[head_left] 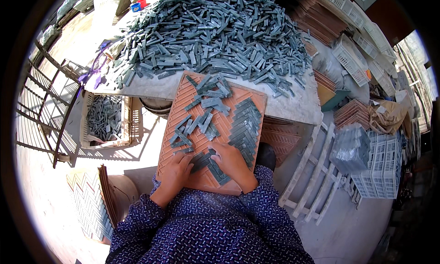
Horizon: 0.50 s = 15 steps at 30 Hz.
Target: The person arranges small gray rectangular tiles onto a square board in a herringbone pattern. They pick tiles from a large pile on a table, place them one by one, and adjust their positions to complete the pattern.
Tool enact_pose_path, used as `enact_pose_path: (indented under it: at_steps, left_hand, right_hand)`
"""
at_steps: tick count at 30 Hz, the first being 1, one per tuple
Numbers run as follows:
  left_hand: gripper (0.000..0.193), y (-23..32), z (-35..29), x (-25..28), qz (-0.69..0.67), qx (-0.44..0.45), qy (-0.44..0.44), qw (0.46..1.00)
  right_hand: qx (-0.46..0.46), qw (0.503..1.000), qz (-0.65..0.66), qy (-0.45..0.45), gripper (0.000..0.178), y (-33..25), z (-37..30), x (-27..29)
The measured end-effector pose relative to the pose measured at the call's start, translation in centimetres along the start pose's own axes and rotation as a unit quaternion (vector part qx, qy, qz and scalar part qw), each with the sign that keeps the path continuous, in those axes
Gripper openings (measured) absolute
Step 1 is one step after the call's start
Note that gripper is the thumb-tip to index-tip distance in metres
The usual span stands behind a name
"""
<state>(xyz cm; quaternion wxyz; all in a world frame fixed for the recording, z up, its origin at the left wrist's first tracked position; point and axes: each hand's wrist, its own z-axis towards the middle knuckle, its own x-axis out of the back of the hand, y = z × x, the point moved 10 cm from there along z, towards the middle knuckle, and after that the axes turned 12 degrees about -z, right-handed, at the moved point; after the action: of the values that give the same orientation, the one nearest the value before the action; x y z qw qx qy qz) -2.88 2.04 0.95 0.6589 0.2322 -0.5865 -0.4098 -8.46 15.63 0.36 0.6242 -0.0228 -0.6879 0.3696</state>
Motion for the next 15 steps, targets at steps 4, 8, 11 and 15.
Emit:
enact_pose_path:
  at_steps: [4,8,11,15]
  left_hand:
    - [0.026,0.4,0.2,-0.1,0.034,-0.013,-0.010,0.999]
    - [0.026,0.3,0.9,-0.8,0.027,-0.015,-0.009,0.999]
    - [0.026,0.7,1.2,-1.0,0.022,-0.023,0.009,0.999]
    - [0.027,0.7,1.3,-1.4,0.011,-0.037,0.007,0.999]
  right_hand:
    - [0.015,0.999,-0.013,-0.025,0.034,0.1,-0.6,0.0]
    - [0.015,0.999,0.042,-0.021,0.033,0.4,-1.0,0.6]
    - [-0.057,0.996,0.064,0.034,0.028,1.6,-1.3,2.1]
    - [-0.024,0.994,0.038,0.101,0.022,1.8,-1.0,3.6]
